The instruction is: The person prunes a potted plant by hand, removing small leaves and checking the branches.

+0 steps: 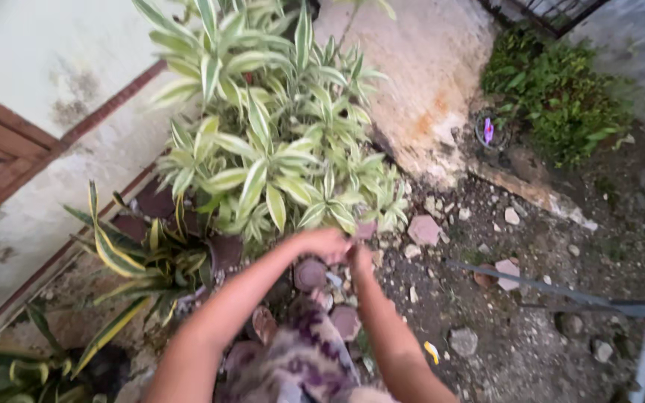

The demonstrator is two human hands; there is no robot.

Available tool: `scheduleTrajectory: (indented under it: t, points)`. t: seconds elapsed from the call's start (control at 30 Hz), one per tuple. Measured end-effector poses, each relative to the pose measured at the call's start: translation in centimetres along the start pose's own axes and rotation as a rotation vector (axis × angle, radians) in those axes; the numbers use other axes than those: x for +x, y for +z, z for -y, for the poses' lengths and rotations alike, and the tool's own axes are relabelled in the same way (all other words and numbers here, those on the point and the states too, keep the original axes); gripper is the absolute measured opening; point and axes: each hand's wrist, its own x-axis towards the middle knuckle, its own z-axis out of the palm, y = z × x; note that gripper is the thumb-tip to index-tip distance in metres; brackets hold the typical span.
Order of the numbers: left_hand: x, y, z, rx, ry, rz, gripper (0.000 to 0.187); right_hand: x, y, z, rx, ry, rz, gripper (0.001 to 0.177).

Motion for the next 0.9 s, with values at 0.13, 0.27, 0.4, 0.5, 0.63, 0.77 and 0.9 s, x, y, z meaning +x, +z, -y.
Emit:
scheduleTrajectory:
  t: [0.13,0.27,0.4,0.5,0.63,0.77,0.9]
  points:
    - [-3.7,-2.5,-12.3,-0.048,0.201,-0.104,0.026,1.6,-0.1,6.5,0.111,-0.314,-0.164,0.017]
    - [-2.6,-6.0,-17.9,0.097,0.261,-0.535,0.019,2.8,1.1,14.4,0.271,-0.535,-0.003,0.017]
    - [3.9,-11.5,-16.9,0.831,0.263,-0.938,0.010,1.5,5.2,21.6,0.105,-0.562,-0.042,0.013]
    - [8.4,-14.0,-15.1,1.426,0.175,-0.944,0.011,0.6,8.2,25.6,0.023,-0.684,0.010,0.024]
    - [11.2,-16.3,-13.9,1.552,0.011,-0.854,0.014,0.7,10.4,28.0,-0.091,-0.735,0.186,0.026]
    - [10.3,-18.7,-12.2,1.678,0.043,-1.221,0.023,1.0,12.8,29.0,-0.195,-0.758,0.312,0.026]
    - [7.3,-19.9,-7.0,1.390,-0.319,-1.054,0.020,0.4,15.6,29.0,-0.271,-0.562,0.432,0.028]
